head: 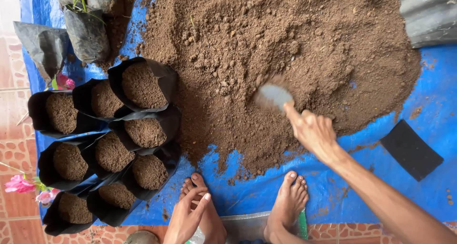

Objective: Mixing and preparing soil on a tarp using a hand trowel and hands in a nursery setting.

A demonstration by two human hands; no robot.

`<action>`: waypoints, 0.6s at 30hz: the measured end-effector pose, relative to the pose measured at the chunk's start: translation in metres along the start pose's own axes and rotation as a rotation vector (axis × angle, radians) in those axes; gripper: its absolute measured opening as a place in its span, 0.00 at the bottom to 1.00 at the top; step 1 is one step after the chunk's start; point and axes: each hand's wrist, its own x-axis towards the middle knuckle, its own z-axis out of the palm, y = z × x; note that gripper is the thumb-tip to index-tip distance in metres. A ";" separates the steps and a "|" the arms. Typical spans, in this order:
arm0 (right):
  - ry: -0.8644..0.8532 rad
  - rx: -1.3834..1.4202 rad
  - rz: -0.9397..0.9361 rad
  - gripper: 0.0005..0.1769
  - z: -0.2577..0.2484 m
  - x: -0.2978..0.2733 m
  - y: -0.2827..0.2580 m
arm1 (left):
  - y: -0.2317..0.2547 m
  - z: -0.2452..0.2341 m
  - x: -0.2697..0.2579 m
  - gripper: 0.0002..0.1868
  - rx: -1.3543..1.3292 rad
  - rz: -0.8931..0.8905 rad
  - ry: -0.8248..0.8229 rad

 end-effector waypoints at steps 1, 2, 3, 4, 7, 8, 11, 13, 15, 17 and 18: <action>0.043 -0.027 0.029 0.22 -0.005 0.013 0.006 | 0.000 0.000 -0.002 0.20 -0.002 -0.003 0.002; 0.086 -0.053 0.058 0.22 -0.011 0.026 0.012 | 0.001 -0.001 -0.003 0.20 -0.003 -0.006 0.003; 0.085 -0.052 0.064 0.22 -0.018 0.032 0.020 | 0.000 -0.001 -0.004 0.20 0.002 -0.005 0.001; 0.029 0.143 0.165 0.22 -0.026 0.039 0.027 | -0.001 -0.002 -0.004 0.22 0.002 -0.049 -0.019; 0.125 0.436 0.201 0.19 -0.057 0.058 0.051 | -0.021 0.000 0.003 0.22 -0.030 -0.070 -0.002; 0.275 0.531 0.156 0.17 -0.067 0.061 0.060 | -0.032 0.002 0.007 0.21 -0.047 -0.041 0.021; 0.102 0.212 0.218 0.16 -0.039 0.071 0.076 | -0.025 0.000 0.003 0.19 -0.075 -0.008 0.050; -0.065 0.302 0.359 0.14 -0.063 0.054 0.054 | -0.020 0.000 -0.001 0.21 -0.078 -0.045 0.030; -0.221 0.393 0.481 0.12 -0.077 0.051 0.053 | -0.018 -0.006 -0.002 0.22 -0.092 -0.078 0.027; -0.366 0.310 0.560 0.23 -0.078 0.050 0.079 | -0.021 -0.009 0.002 0.24 -0.104 -0.141 0.006; -0.361 0.303 0.566 0.23 -0.082 0.046 0.087 | -0.024 -0.009 0.011 0.24 -0.105 -0.132 0.000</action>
